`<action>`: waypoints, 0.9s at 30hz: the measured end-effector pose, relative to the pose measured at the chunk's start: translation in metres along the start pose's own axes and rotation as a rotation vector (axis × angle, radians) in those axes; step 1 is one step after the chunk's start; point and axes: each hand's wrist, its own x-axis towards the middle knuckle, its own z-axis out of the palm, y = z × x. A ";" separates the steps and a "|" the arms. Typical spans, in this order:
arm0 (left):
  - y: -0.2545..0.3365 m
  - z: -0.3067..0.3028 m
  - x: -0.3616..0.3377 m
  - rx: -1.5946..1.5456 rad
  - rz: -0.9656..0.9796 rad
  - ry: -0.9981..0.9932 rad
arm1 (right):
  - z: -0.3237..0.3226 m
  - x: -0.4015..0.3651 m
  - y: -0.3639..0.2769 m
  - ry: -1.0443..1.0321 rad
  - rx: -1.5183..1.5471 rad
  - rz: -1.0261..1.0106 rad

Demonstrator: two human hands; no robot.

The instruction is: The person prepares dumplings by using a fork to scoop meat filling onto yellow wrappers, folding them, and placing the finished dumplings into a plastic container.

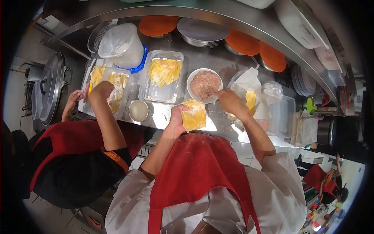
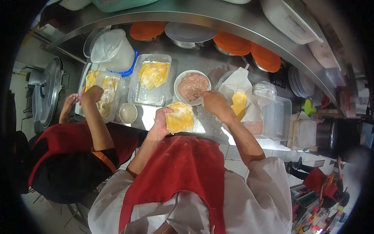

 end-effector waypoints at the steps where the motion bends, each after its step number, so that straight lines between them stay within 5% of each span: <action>1: 0.000 -0.001 0.000 -0.003 0.003 -0.019 | 0.004 0.001 -0.003 -0.013 -0.006 0.024; 6: -0.001 -0.005 0.004 -0.014 0.015 -0.049 | 0.030 0.000 -0.019 -0.007 -0.013 0.052; 12: 0.001 -0.004 0.001 -0.014 0.004 -0.063 | 0.000 0.022 0.015 -0.232 0.024 -0.175; 15: 0.000 -0.015 0.002 -0.008 0.040 -0.076 | -0.002 0.023 0.029 -0.126 0.209 -0.188; 21: 0.001 -0.022 -0.003 0.030 0.070 0.028 | -0.014 0.000 -0.013 0.030 -0.133 0.028; 27: 0.001 -0.016 0.001 0.037 0.054 0.040 | -0.013 -0.015 -0.035 0.116 -0.131 -0.001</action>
